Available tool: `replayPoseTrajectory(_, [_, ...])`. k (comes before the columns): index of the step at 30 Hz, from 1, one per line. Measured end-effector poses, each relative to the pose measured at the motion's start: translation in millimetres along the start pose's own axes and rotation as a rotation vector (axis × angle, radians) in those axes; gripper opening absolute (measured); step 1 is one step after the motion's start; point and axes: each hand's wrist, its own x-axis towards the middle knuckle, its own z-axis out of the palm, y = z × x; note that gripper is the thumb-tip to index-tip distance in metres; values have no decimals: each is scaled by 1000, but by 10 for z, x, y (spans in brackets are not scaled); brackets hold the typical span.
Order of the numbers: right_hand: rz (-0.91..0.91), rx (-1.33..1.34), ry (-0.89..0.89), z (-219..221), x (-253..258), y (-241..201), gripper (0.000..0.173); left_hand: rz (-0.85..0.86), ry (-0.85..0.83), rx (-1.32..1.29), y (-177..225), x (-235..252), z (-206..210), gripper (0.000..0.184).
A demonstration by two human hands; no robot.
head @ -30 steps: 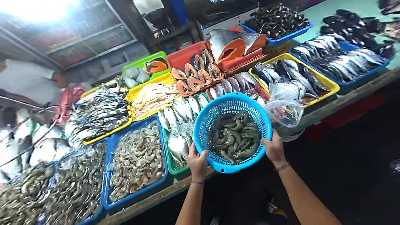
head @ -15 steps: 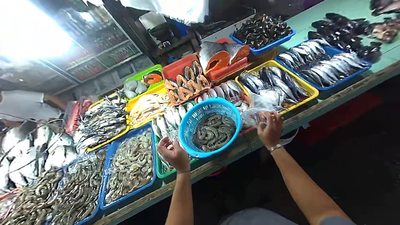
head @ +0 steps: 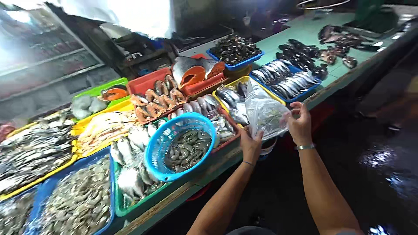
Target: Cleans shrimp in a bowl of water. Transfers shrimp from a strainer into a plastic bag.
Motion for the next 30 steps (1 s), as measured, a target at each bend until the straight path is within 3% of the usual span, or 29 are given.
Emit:
replayPoseTrajectory(3, [1,-397,-6,-571,-353,39,107,66,-89,-51,-46,-203,307,33])
replayPoseTrajectory(5, [-66,-573,70,-831,-591,34,118,122,-155,-18,-83,-349,502,31])
replayPoseTrajectory(7, [-238,-637,119,-983,-691,96,102,187,-229,16,-90,-513,669,31])
replayPoseTrajectory(9, [-339,-654,97,-1058,-674,348,73,258,-301,38,-128,-700,774,29])
replayPoseTrajectory(11, [-330,-625,93,-1179,-675,650,35,328,-340,115,-236,-829,831,31])
replayPoseTrajectory(13, [-251,-609,110,-1314,-838,824,23,335,-336,242,-472,-847,817,36])
replayPoseTrajectory(15, [-149,-560,173,-1400,-1214,995,23,200,-365,340,-790,-852,778,46])
replayPoseTrajectory(17, [13,-551,219,-1488,-1732,1302,25,-111,-487,252,-1007,-990,787,54])
replayPoseTrajectory(19, [270,-565,128,-1561,-2196,1626,28,-552,-615,-140,-1065,-1205,787,54])
replayPoseTrajectory(20, [386,-544,71,-1588,-2390,1783,29,-719,-682,-323,-1077,-1292,763,44])
replayPoseTrajectory(21, [487,-498,43,-1618,-2583,1904,30,-814,-772,-451,-1119,-1361,721,37])
replayPoseTrajectory(23, [658,-237,106,-1587,-2854,2002,27,-751,-934,-425,-1272,-1428,602,29])
replayPoseTrajectory(26, [732,670,210,-1280,-2956,1794,26,-587,-1025,-9,-1626,-1430,168,23])
replayPoseTrajectory(28, [671,1010,117,-914,-2833,1582,32,-707,-926,-164,-1772,-1494,-305,31])
replayPoseTrajectory(30, [772,1099,86,-444,-2571,1383,34,-801,-654,-603,-1763,-1551,-821,43])
